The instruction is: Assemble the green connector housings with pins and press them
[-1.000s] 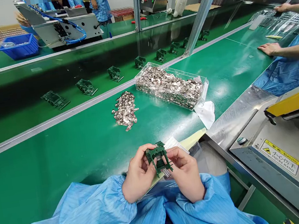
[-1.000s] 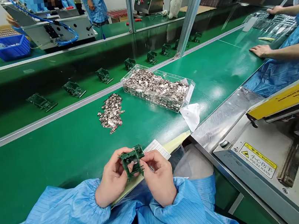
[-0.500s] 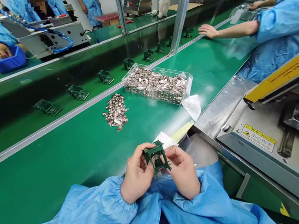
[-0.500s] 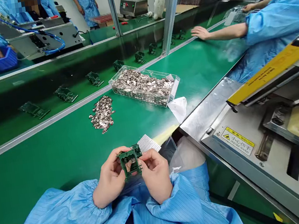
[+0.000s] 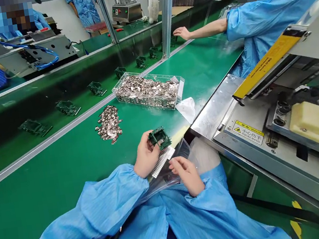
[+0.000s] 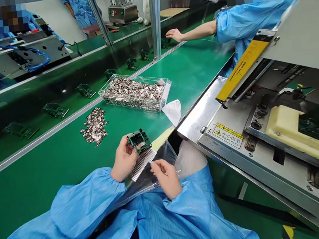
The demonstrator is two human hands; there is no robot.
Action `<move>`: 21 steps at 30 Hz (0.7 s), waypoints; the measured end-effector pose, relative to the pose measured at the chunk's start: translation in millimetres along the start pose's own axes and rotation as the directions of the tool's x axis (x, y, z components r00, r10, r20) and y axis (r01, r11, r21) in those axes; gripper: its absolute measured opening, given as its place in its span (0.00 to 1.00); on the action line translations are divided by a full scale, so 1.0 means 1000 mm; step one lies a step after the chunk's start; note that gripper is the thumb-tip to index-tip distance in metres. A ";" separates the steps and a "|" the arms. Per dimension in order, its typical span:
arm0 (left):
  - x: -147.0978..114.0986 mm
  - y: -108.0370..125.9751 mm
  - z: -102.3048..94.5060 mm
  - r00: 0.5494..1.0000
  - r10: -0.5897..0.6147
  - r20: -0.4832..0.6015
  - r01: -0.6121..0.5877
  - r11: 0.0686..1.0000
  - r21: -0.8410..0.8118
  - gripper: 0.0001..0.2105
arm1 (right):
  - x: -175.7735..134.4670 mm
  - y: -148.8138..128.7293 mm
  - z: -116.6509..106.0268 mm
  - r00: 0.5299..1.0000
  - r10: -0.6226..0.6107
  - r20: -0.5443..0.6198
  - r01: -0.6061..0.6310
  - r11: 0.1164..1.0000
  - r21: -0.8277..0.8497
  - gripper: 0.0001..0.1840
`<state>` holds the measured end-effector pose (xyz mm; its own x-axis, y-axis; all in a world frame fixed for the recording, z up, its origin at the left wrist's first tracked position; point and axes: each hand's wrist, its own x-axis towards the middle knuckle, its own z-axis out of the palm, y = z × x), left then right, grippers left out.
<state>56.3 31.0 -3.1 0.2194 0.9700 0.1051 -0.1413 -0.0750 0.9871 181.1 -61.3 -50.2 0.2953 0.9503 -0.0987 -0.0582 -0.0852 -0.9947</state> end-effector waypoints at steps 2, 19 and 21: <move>0.003 -0.005 0.001 1.000 0.017 0.018 -0.017 1.000 0.023 0.22 | 0.004 0.005 0.012 1.000 -0.013 0.012 0.013 1.000 -0.018 0.23; -0.001 -0.011 -0.002 1.000 0.021 0.015 -0.021 0.999 0.039 0.18 | 0.015 0.029 -0.001 0.964 -0.130 0.232 0.204 0.919 -0.336 0.20; -0.001 -0.010 -0.002 1.000 0.009 0.021 -0.009 1.000 -0.010 0.20 | 0.019 0.031 -0.009 0.962 -0.080 0.261 0.179 0.906 -0.384 0.18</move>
<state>55.4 30.8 -13.7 0.2386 0.9641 0.1169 -0.1525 -0.0817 0.9849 193.6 -48.8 -82.8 0.0397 0.9992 -0.0079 0.3667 -0.0219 -0.9301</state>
